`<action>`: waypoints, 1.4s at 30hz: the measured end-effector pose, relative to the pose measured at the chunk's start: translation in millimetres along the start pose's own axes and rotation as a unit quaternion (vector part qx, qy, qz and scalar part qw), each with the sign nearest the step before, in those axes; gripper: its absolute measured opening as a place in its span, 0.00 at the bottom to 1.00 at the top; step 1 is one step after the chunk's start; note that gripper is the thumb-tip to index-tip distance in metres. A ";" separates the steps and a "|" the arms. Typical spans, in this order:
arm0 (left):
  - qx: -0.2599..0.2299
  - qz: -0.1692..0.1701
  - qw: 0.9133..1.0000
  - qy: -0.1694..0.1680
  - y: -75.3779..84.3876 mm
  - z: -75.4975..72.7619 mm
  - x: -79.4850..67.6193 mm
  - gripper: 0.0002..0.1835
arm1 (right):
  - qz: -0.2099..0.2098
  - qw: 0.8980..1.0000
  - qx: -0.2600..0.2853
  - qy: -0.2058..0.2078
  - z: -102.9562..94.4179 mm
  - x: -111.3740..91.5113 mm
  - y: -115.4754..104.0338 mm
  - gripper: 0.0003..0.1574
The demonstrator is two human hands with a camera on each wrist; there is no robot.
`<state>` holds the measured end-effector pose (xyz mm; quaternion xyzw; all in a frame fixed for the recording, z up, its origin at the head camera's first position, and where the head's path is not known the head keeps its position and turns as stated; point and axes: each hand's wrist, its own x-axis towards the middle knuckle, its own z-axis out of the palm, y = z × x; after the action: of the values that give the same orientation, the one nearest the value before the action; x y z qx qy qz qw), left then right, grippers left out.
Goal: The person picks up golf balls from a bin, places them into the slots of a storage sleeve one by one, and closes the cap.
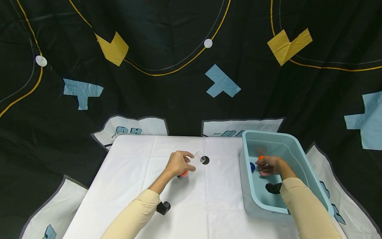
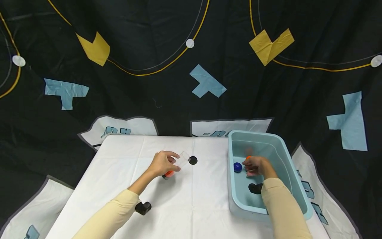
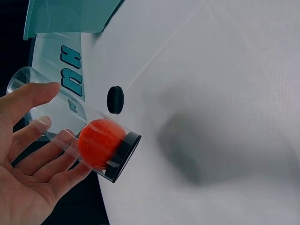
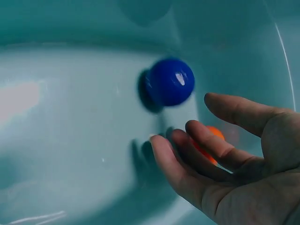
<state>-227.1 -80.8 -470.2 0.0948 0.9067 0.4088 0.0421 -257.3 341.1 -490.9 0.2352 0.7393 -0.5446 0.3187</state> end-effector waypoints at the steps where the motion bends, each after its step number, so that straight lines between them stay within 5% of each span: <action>1: 0.001 0.001 1.000 -0.001 -0.7 -0.1 0.0 0.22 | -0.004 1.000 -0.005 -0.002 2.5 0.1 -1.3 0.12; 17: -0.002 -0.009 1.000 0.000 -10.4 -2.4 -3.5 0.23 | -0.011 0.999 -0.013 0.030 19.3 19.2 -2.3 0.23; 29: -0.004 -0.006 1.000 0.002 -10.7 -4.2 -3.6 0.22 | 0.023 0.997 -0.025 -0.069 7.4 12.1 2.0 0.10; 34: -0.002 -0.007 1.000 0.000 -10.3 -3.7 -3.3 0.23 | 0.051 0.997 0.012 -0.057 -5.7 11.7 8.7 0.15; 42: -0.004 -0.003 1.000 -0.003 -10.2 0.1 -2.4 0.22 | 0.040 0.994 0.087 -0.056 -10.4 9.5 14.6 0.18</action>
<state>-226.1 -87.8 -477.9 0.0934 0.9053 0.4118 0.0458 -255.9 355.3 -505.2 0.2603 0.6601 -0.6058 0.3598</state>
